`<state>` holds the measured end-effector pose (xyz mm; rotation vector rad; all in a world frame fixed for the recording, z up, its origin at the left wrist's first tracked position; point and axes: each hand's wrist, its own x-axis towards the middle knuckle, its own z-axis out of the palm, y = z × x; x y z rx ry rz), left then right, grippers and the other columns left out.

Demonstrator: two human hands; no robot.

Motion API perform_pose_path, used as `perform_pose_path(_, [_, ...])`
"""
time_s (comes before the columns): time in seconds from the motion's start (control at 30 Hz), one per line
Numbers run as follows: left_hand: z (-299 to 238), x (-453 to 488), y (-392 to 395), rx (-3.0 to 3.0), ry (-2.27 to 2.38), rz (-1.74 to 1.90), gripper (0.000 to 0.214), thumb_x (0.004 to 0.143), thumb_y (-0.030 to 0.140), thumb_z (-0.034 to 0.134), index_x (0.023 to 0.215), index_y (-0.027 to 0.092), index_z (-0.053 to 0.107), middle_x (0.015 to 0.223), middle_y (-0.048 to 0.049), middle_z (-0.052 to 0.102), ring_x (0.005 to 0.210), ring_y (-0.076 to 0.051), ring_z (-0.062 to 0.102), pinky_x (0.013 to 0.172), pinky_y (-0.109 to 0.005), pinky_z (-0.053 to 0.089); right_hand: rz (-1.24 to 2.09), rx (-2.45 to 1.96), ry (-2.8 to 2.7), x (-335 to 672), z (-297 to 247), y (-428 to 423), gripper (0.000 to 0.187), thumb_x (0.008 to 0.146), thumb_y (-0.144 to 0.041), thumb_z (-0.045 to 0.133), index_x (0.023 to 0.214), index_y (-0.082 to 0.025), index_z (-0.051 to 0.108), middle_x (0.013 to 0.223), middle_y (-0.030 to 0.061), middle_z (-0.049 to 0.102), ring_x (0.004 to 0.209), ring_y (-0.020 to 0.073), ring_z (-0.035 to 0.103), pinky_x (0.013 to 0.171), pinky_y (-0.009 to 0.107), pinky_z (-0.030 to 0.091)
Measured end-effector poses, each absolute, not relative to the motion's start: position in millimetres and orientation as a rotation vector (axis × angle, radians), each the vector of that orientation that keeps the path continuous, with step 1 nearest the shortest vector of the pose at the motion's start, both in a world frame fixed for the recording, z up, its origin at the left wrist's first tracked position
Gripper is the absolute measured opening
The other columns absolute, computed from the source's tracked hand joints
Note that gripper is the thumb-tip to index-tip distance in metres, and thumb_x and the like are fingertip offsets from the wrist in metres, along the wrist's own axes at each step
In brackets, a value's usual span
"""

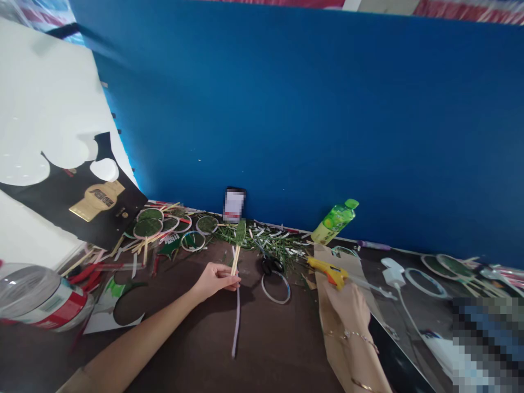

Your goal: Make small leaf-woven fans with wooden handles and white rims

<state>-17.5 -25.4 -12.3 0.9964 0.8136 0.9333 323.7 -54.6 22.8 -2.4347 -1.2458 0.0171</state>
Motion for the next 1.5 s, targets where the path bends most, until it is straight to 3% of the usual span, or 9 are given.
perform_pose_path(0.1, [-14.5,-16.6,-24.6,1.018,0.824,0.906,0.046,0.048,0.041,0.079,0.075,0.005,0.068,0.065,-0.0101,0.069,0.064,-0.022,0.067,0.062,-0.031,0.056,0.035,-2.567,-1.145,309.1,33.2,-62.1,0.067,0.071,-0.060,0.044,0.109,-0.006,0.052,0.088,0.0225,0.062,0.075,0.0319,0.061,0.058,0.036,0.042])
perform_pose_path(0.2, [-14.9,-15.9,-24.5,1.024,0.825,0.862,0.046,0.048,0.042,0.079,0.073,0.005,0.068,0.065,-0.0104,0.069,0.064,-0.022,0.067,0.058,-0.028,0.056,-0.132,-2.430,-1.114,282.8,36.8,-67.5,0.071,0.069,-0.062,0.047,0.117,-0.009,0.046,0.094,0.0192,0.062,0.079,0.0312,0.061,0.062,0.037,0.044])
perform_pose_path(0.53, [-14.2,-18.4,-24.3,1.000,0.798,0.779,0.049,0.045,0.039,0.081,0.078,0.006,0.068,0.068,-0.0124,0.070,0.063,-0.022,0.067,0.056,-0.028,0.055,-0.616,-1.809,-1.423,198.6,-1.3,-75.7,0.059,0.074,-0.048,0.054,0.116,-0.005,0.050,0.101,0.0210,0.061,0.087,0.0301,0.061,0.072,0.036,0.046])
perform_pose_path(1.5, [-11.7,-21.1,-25.0,1.032,0.769,0.743,0.050,0.048,0.037,0.080,0.085,0.005,0.068,0.071,-0.0136,0.070,0.066,-0.023,0.068,0.056,-0.028,0.055,-0.714,-1.864,-1.492,197.2,-9.8,-74.7,0.052,0.078,-0.043,0.051,0.115,-0.008,0.048,0.092,0.0186,0.062,0.081,0.0295,0.062,0.065,0.035,0.046])
